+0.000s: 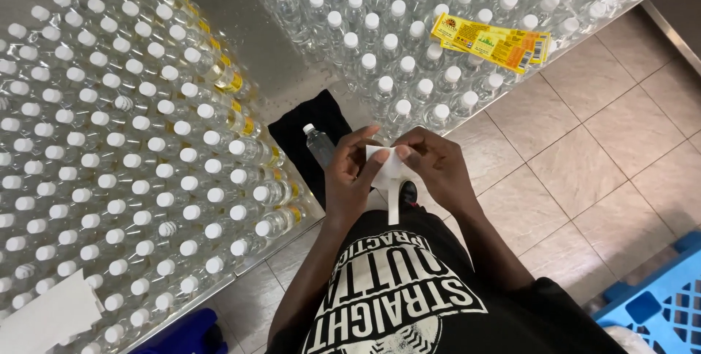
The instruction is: Manually applying adhesive labels to plastic water bottles by peeling them from a backing and wrapping them around the bottle body.
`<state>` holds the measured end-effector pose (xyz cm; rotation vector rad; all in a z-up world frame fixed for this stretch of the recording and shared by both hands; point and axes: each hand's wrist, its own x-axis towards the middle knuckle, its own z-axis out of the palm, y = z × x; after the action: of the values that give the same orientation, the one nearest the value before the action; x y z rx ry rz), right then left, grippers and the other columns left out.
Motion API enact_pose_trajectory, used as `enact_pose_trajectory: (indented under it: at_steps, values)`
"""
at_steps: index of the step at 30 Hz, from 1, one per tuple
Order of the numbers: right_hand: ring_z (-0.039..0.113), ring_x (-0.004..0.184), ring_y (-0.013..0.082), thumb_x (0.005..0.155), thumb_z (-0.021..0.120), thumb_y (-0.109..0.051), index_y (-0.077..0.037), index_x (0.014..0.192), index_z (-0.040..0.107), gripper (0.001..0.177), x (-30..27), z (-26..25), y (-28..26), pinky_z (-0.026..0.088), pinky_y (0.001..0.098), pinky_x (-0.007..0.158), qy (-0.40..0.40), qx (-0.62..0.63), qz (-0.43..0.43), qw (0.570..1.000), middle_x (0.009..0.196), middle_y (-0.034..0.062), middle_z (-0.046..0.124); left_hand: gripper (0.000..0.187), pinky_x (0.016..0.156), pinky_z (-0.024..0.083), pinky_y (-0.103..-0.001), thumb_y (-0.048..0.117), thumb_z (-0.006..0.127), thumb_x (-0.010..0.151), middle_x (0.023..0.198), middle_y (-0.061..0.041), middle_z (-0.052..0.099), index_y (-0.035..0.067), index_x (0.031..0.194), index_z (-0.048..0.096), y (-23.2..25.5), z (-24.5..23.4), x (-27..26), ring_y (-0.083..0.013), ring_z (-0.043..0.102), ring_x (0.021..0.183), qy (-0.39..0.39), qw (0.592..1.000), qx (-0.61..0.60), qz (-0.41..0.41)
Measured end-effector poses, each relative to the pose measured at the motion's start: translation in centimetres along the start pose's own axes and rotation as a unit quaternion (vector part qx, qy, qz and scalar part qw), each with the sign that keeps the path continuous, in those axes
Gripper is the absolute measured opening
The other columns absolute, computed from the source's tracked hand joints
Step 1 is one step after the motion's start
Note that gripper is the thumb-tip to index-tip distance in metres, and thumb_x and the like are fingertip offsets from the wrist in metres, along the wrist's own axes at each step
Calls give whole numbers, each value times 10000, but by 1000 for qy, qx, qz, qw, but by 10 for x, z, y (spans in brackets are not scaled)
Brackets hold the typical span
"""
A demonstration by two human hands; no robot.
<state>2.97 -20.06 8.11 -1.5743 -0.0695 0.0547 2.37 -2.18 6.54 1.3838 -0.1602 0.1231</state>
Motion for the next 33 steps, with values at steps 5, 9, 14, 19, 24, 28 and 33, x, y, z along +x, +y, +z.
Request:
enact_pose_trajectory:
  at_steps: [5, 9, 14, 19, 24, 28, 33]
  values:
    - [712, 877, 158, 1102, 680, -154, -1, 1079, 748, 169, 0, 3, 25, 617, 373, 899, 54, 88, 11, 995, 894, 87, 719, 385, 1031, 575, -413, 145, 822, 1017, 1250, -81, 716, 65, 1363, 671, -8, -8, 2, -227, 705, 1125, 84, 981, 144, 103]
    - [762, 925, 199, 1133, 623, -136, 21, 1167, 683, 171, 6, 15, 42, 662, 378, 884, 136, 179, 1, 974, 1033, 126, 725, 259, 1051, 555, -437, 83, 696, 1094, 1290, -82, 686, 76, 1352, 671, -22, -16, -17, -244, 696, 1183, 128, 959, 212, 138]
    - [757, 974, 209, 1142, 634, -150, 40, 1197, 690, 205, 2, 27, 52, 660, 399, 925, 168, 149, -23, 974, 1055, 133, 721, 606, 1234, 422, -544, 411, 443, 1200, 1543, -303, 605, -74, 1562, 476, -30, -9, -34, -427, 527, 1493, 20, 996, -83, -19]
    - [716, 908, 179, 1115, 685, -126, 43, 1141, 736, 179, -6, 44, 20, 628, 403, 892, 118, 42, -86, 988, 954, 127, 717, 657, 1308, 322, -543, 341, 602, 1149, 1672, -263, 488, -22, 1661, 409, -11, 3, -23, -393, 408, 1580, -28, 997, -73, 0]
    - [683, 870, 158, 1098, 671, -61, 13, 1153, 783, 145, -6, 53, 13, 604, 361, 857, 45, -35, -128, 990, 924, 109, 691, 499, 1073, 613, -436, 175, 619, 1142, 1543, -171, 641, 56, 1619, 532, -13, -2, -21, -255, 685, 1312, -5, 999, -23, -42]
    - [731, 865, 180, 1094, 684, -79, 29, 1128, 772, 144, -5, 55, 21, 624, 387, 867, 33, 17, -90, 995, 904, 128, 712, 419, 1048, 598, -461, 336, 529, 1180, 1272, -195, 780, 44, 1414, 718, -23, -14, -19, -277, 738, 1201, 65, 996, 13, -58]
    - [745, 889, 157, 1121, 621, -90, 36, 1183, 704, 163, -7, 57, 31, 648, 395, 899, 48, 109, -17, 993, 907, 101, 737, 419, 1022, 598, -439, 391, 538, 1175, 1177, -160, 807, 68, 1314, 766, -31, -29, -17, -215, 759, 1105, 156, 981, -24, -110]
